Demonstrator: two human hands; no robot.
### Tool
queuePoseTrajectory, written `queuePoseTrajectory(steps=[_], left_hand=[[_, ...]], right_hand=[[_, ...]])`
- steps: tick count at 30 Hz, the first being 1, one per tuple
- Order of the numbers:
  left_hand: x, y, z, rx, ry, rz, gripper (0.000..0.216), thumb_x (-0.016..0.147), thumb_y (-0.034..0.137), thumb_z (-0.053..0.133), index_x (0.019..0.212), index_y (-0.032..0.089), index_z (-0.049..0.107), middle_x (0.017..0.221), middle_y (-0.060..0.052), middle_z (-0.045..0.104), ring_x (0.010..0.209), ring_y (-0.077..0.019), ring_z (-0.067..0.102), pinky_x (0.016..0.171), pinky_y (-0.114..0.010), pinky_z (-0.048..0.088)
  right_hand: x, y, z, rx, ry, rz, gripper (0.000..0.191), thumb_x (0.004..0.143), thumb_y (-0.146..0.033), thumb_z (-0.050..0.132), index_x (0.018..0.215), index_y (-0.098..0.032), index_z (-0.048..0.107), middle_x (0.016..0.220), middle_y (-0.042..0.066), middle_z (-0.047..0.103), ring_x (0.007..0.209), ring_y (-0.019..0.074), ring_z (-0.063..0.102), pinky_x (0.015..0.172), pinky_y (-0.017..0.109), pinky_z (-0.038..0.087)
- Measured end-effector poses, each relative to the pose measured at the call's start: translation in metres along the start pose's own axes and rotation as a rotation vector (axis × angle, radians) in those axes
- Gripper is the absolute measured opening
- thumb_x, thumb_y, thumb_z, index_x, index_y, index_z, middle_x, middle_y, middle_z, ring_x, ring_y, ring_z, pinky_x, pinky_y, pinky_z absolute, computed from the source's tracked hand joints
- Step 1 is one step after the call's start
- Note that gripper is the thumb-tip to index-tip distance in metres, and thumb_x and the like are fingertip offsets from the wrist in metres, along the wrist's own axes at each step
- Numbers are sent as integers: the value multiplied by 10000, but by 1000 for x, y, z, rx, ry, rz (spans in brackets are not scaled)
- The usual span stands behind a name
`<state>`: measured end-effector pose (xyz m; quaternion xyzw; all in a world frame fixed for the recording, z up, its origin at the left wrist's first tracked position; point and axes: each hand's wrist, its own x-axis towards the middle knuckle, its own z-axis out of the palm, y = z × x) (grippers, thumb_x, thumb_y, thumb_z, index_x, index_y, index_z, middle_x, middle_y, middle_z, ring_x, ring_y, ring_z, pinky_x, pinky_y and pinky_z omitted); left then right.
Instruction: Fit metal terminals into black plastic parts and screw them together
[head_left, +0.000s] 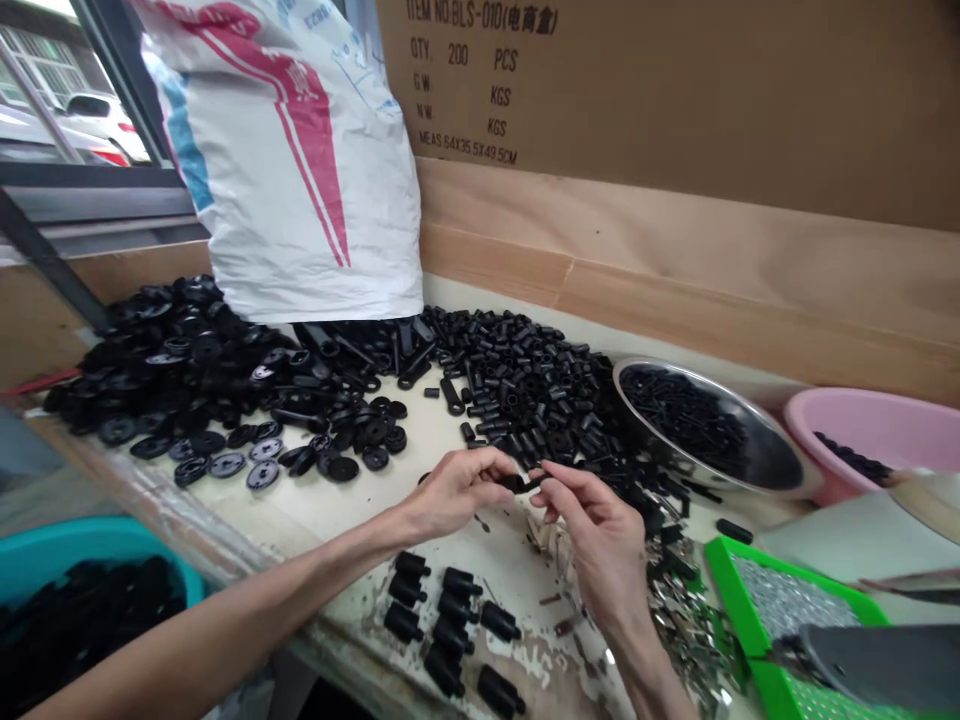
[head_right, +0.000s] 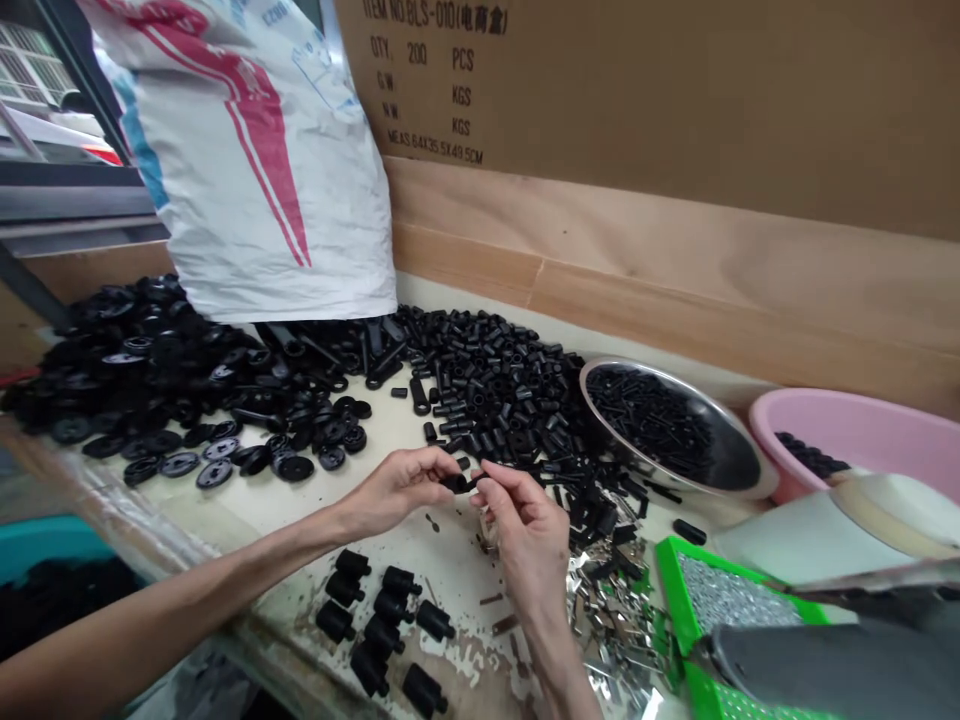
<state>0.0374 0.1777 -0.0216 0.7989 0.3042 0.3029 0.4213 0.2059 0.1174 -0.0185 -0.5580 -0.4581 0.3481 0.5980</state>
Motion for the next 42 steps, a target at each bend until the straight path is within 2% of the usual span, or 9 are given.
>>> queuePoseTrajectory(steps=[6,11,14,17,21,25,32,39,42], left_hand=[[-13,8,-7,-503,21,-133,215,763,173,589,972,135,624,896,-33,642,815,-140,576,743,-253,454],[-20,4,-10,-599,0,-220,266,749,162,604,1009,147,658,937,-32,661,807,-135,588,743,-250,460],[-23,1,-12,-561,-36,-216,247,781,175,586,1012,146,667,925,-33,672,801,-133,592,746,-241,457],[-24,-2,-12,-447,-48,-175,231,796,188,575,1004,152,669,899,-24,662,811,-135,588,732,-223,455],[-26,-3,-10,-302,-32,-192,218,792,190,568,979,156,672,793,3,624,636,-93,560,582,-178,434],[-29,-3,-7,-340,-3,-234,222,785,191,567,978,147,665,787,3,619,567,-81,544,528,-174,427],[-30,-3,-4,55,112,-40,196,799,137,558,945,183,679,860,-17,628,794,-138,570,710,-218,438],[-31,-8,-6,214,-23,-35,203,856,188,530,1019,206,649,863,-10,604,819,-144,563,733,-227,424],[-31,-9,-5,227,5,4,179,861,175,529,989,196,653,847,-12,598,794,-137,561,709,-215,428]], right_hand=[[-9,2,10,-114,-68,-126,151,804,-290,648,919,-219,716,851,33,710,686,156,633,644,285,509],[-10,1,13,-243,-194,-287,133,831,-219,616,899,-246,727,902,29,681,850,180,620,762,299,479],[-10,1,10,-386,-292,-434,183,881,-170,546,986,-228,684,912,31,660,835,155,609,746,271,469],[-11,2,9,-522,-340,-513,135,906,-168,516,962,-206,633,881,28,630,797,140,592,730,253,453],[-13,5,11,-625,-398,-506,116,940,-193,456,922,-211,569,806,9,585,700,126,558,662,240,426],[-17,8,14,-729,-381,-473,136,951,-232,420,865,-214,524,746,2,555,638,133,536,620,253,408],[-20,12,19,-771,-341,-445,195,962,-267,359,804,-216,464,702,3,545,598,140,530,576,260,393],[-22,17,21,-799,-347,-426,182,951,-272,373,799,-222,460,704,-1,565,592,152,538,572,272,377],[-23,20,23,-793,-319,-413,192,950,-282,364,789,-223,452,698,4,557,579,154,529,552,271,366]])
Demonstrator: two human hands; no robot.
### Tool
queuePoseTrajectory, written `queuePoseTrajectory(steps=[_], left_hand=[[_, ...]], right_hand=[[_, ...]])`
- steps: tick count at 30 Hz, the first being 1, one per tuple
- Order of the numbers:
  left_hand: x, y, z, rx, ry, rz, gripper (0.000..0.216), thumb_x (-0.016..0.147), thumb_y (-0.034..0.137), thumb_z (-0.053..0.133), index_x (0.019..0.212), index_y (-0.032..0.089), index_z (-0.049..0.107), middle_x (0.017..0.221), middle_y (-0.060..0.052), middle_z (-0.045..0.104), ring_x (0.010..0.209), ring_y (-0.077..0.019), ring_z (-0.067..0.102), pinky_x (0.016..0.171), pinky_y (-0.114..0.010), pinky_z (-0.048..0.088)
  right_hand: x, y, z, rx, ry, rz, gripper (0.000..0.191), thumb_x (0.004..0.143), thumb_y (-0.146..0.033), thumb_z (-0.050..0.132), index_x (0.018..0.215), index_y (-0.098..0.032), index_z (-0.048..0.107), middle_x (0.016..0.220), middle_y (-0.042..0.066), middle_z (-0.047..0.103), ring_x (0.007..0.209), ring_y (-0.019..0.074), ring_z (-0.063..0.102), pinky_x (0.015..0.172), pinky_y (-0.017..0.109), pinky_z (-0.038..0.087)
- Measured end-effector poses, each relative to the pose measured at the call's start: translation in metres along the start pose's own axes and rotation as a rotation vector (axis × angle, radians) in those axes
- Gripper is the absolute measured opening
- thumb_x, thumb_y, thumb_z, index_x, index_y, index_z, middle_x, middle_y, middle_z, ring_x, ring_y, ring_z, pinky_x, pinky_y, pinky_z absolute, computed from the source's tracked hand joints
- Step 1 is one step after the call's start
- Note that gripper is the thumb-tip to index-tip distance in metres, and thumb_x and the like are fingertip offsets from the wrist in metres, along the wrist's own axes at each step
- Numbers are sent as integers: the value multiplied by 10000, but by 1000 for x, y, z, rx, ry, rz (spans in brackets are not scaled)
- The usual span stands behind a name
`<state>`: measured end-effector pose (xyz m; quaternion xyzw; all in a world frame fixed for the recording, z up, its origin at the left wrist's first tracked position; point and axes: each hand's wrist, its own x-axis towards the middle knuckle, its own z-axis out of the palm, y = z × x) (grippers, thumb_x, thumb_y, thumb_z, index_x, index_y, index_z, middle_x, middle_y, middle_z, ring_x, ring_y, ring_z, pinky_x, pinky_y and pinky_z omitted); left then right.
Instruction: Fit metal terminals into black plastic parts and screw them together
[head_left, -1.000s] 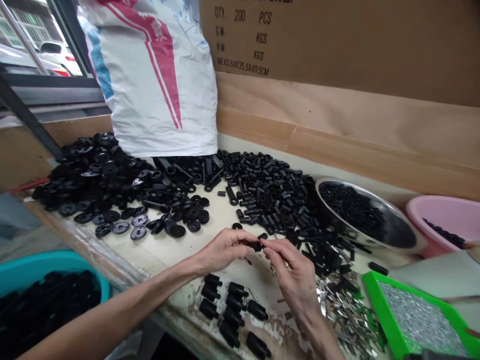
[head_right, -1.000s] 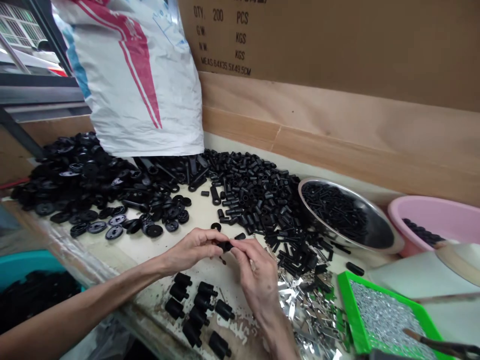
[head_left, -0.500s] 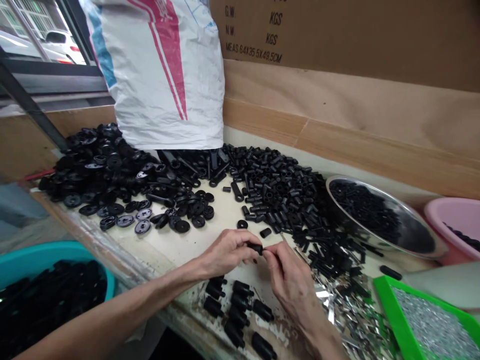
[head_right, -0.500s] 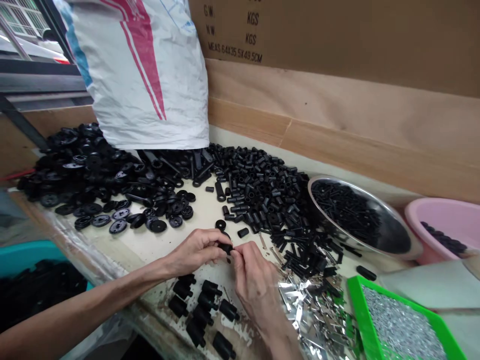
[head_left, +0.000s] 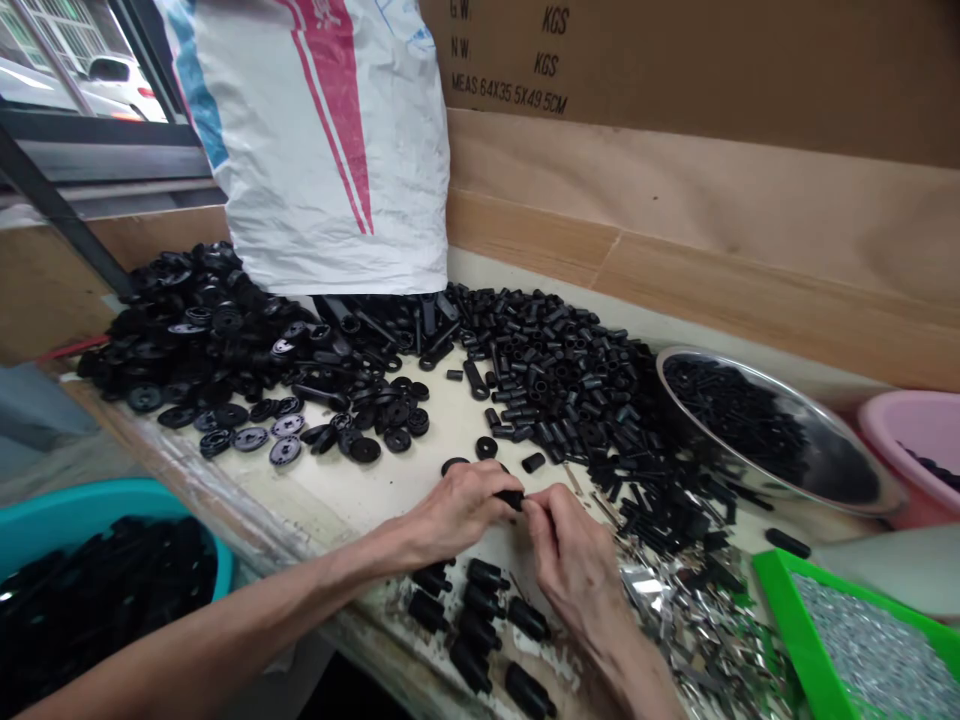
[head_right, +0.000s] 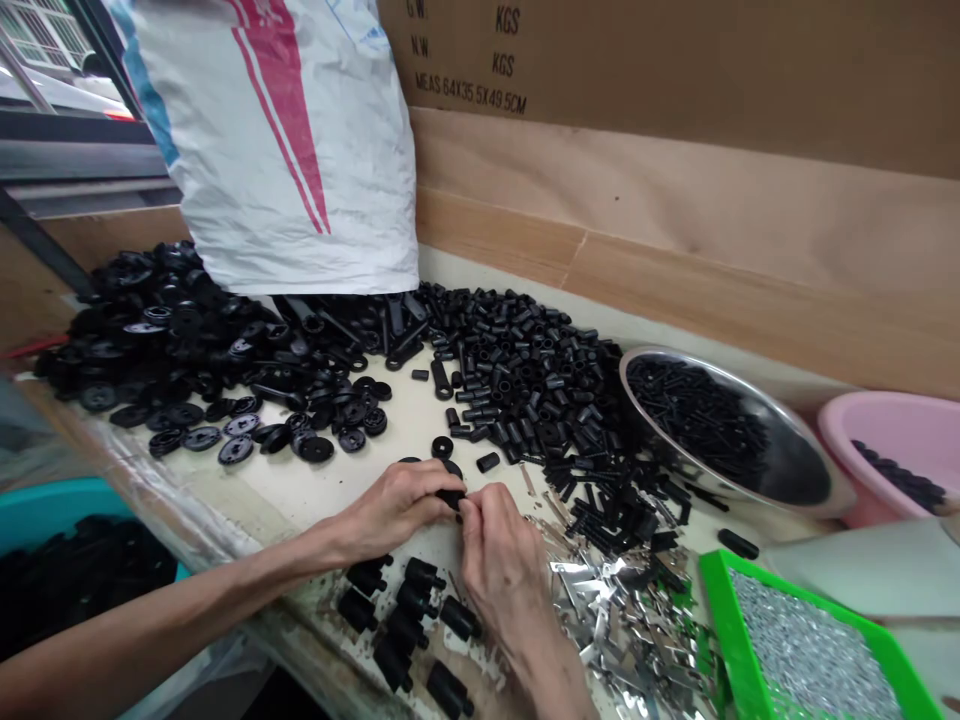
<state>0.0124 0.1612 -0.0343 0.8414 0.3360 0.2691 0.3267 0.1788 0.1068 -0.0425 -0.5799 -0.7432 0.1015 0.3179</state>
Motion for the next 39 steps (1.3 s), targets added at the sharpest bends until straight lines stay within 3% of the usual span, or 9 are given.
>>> queuePoseTrajectory(steps=[4,9,16,21,27,32,39], left_hand=[[-3,-3,7,20,98,56,180,864,134,507,968,187,644,834,-19,588,771,-131,555,697,-208,443],[-6,-7,12,39,122,75,201,870,141,484,980,186,646,852,-34,587,777,-140,554,710,-225,446],[0,1,-3,-78,69,-21,229,791,106,562,957,201,688,849,-5,619,759,-127,576,686,-203,433],[-5,-3,-17,-179,16,-176,209,766,180,619,963,183,691,874,-6,621,737,-124,566,648,-198,423],[-27,-15,-33,-66,-52,-239,169,723,200,680,888,201,717,815,4,578,733,-126,539,650,-204,387],[-37,-16,-37,2,-137,-245,179,699,139,698,868,196,714,810,6,571,795,-138,540,699,-205,373],[-37,-11,-41,38,-208,-172,123,767,132,647,871,171,698,851,-16,574,826,-141,538,723,-208,369]], right_hand=[[0,-1,3,34,32,45,224,948,-295,357,752,-227,441,663,3,550,576,155,527,558,266,372],[3,-2,4,92,19,128,269,931,-354,391,705,-225,458,567,-24,528,505,144,494,498,250,341],[5,4,2,208,-20,196,389,946,-431,340,703,-205,544,528,-40,511,473,122,490,460,220,355],[8,11,-3,226,-10,239,444,961,-426,272,923,-198,651,596,-18,586,474,130,522,465,227,384],[10,15,-11,173,-6,255,389,911,-472,394,886,-199,670,677,23,640,632,181,602,583,261,421],[10,10,-16,125,-46,237,338,909,-445,423,843,-206,653,710,22,659,672,180,609,651,266,409],[11,15,-20,40,-21,250,349,910,-448,402,851,-205,646,704,30,660,632,176,591,593,256,383]])
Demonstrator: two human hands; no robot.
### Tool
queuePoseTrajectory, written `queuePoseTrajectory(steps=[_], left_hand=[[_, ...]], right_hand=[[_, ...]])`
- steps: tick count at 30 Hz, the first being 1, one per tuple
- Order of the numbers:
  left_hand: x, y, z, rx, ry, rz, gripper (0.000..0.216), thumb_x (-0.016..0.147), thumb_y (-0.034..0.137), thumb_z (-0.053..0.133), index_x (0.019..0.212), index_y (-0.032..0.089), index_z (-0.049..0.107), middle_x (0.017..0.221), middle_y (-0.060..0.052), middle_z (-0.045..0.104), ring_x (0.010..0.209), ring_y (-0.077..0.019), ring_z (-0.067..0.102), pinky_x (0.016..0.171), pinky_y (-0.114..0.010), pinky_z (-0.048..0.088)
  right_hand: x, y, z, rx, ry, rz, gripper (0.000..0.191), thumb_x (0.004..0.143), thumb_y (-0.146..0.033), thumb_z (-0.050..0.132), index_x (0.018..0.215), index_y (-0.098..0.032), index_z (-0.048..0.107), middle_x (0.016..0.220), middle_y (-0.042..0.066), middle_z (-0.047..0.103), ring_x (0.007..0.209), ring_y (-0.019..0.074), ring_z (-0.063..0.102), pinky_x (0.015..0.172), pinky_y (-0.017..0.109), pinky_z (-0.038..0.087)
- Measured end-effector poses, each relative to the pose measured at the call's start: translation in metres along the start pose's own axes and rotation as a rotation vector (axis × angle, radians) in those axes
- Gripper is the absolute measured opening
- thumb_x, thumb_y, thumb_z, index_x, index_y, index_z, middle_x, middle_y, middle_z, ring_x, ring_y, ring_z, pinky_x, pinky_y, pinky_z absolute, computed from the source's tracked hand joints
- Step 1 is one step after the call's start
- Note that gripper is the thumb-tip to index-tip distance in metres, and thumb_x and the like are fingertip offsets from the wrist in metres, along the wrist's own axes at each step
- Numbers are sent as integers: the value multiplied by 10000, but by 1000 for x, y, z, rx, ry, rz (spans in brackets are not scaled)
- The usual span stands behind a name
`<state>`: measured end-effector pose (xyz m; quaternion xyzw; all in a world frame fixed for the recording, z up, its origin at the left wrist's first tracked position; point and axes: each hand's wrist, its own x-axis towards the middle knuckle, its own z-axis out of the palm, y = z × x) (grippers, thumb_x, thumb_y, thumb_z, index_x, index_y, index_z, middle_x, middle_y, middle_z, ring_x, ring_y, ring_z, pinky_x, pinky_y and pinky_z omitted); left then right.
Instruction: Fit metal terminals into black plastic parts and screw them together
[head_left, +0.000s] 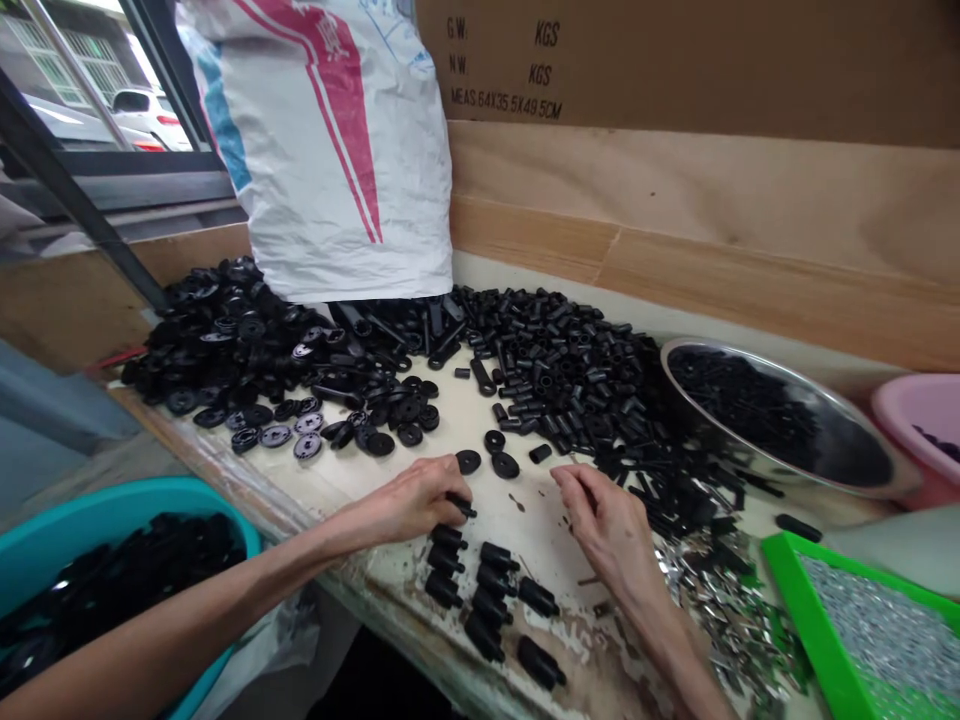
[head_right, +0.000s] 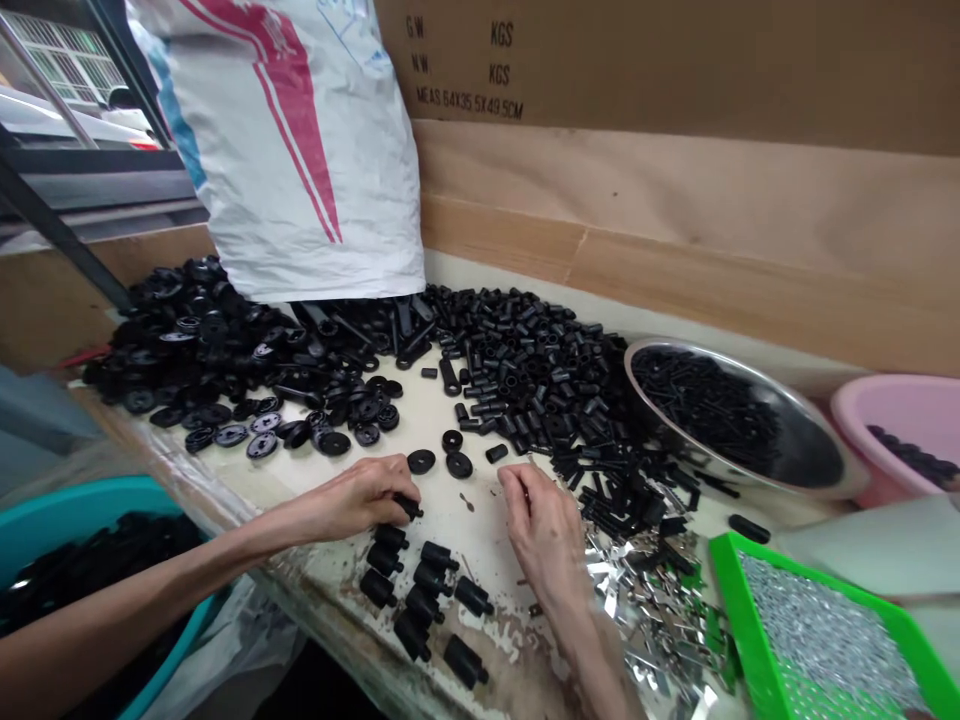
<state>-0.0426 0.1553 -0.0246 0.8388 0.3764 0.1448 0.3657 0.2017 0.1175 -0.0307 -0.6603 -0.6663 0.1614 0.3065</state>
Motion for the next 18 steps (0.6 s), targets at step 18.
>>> queuePoseTrajectory(steps=[18], left_hand=[[87,24,11,265,151,80,172,860,249,491,941,194,633,930,-40,549,857,-181,532,726,-262,398]], right_hand=[[14,54,-41,-274,294,184,237,888,-343,470,886,-214,668,810,34,697,679,189,632,606,262,406]])
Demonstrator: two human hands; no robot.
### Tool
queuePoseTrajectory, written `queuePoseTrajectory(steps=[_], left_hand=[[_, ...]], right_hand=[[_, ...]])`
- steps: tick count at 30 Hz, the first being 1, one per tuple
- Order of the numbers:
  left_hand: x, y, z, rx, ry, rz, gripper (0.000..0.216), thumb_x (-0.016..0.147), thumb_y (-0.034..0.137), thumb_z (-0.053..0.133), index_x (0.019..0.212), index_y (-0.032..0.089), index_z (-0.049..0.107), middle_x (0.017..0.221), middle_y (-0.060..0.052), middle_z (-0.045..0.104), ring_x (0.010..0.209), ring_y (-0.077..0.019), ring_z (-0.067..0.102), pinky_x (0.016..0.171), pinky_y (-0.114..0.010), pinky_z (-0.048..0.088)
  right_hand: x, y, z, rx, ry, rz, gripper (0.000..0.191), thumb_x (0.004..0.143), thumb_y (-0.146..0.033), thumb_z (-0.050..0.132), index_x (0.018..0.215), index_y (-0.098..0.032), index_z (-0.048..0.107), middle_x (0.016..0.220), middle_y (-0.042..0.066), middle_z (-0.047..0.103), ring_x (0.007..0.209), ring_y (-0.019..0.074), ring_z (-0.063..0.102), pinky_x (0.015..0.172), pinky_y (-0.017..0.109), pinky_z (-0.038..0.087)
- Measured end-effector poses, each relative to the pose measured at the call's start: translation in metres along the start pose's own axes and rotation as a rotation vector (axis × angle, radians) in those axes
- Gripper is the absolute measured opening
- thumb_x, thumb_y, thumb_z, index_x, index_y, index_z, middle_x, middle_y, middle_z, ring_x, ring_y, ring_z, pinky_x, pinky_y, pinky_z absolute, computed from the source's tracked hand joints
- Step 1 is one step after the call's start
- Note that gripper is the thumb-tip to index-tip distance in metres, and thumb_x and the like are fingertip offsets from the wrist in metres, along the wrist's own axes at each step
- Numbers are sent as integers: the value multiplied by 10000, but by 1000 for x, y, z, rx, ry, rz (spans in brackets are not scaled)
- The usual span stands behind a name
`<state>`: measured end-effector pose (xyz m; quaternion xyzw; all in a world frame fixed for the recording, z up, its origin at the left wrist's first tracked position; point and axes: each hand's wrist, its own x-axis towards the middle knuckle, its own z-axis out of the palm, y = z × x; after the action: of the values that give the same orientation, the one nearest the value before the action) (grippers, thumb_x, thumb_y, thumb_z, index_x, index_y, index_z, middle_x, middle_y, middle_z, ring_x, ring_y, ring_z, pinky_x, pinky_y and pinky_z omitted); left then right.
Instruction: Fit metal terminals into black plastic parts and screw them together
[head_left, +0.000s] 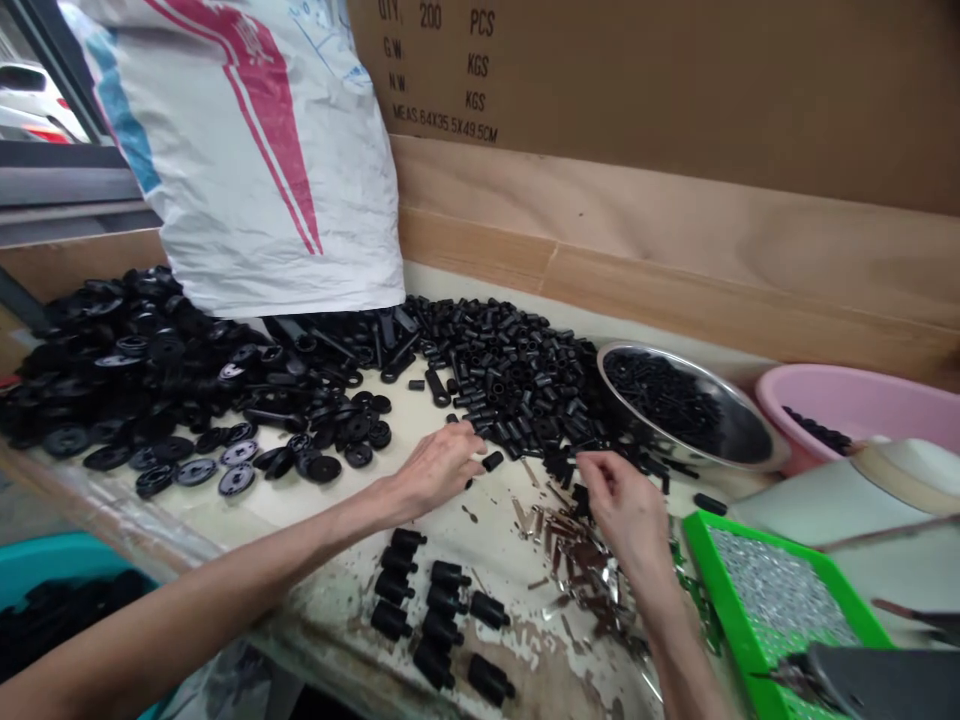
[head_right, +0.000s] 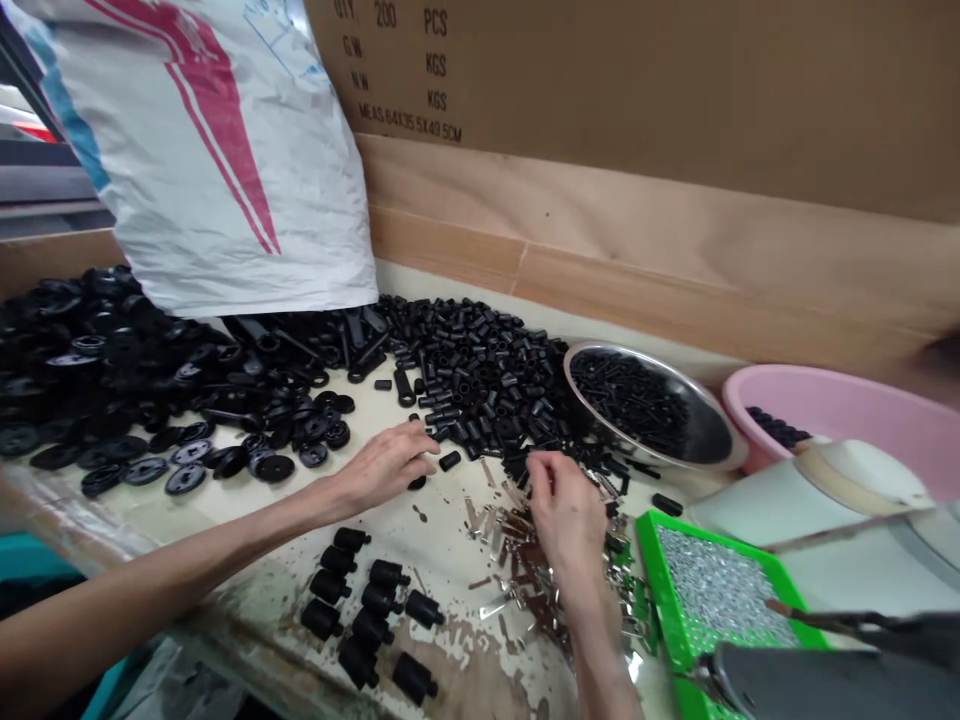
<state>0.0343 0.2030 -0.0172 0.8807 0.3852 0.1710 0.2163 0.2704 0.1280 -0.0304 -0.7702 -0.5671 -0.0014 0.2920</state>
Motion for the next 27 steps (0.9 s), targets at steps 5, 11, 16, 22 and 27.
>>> queuePoseTrajectory(steps=[5,11,16,22,27], left_hand=[[23,10,26,12,14,23,128,824,192,506,899,164,606,929,-73,537,893,-221,495,748,-311,408],[35,11,37,-135,25,11,183,780,95,481,855,171,630,872,-64,555,865,-220,511,786,-347,405],[20,10,13,-427,94,-59,167,836,209,497,924,190,637,852,-26,587,836,-171,537,762,-287,414],[-19,8,-9,-826,152,-253,208,813,308,551,946,151,578,713,16,545,578,-88,481,502,-190,363],[-32,-2,-5,-1065,167,-293,261,803,322,583,990,141,598,716,-1,576,590,-88,509,553,-204,411]], right_hand=[[-7,0,15,-144,-84,-115,176,868,-248,506,955,-228,657,942,40,659,793,193,622,637,263,390],[-8,-1,21,-230,-121,-125,210,882,-247,496,1028,-194,637,949,76,635,893,235,592,699,295,397],[-7,3,20,-182,-177,-96,250,835,-181,500,1066,-205,592,972,42,642,886,196,601,699,271,405],[-5,5,20,-111,-212,-20,301,823,-251,481,1114,-257,560,857,-17,667,810,179,625,606,256,384],[-7,-8,19,-125,-164,63,226,847,-326,470,975,-229,629,926,36,672,849,210,615,610,271,365]])
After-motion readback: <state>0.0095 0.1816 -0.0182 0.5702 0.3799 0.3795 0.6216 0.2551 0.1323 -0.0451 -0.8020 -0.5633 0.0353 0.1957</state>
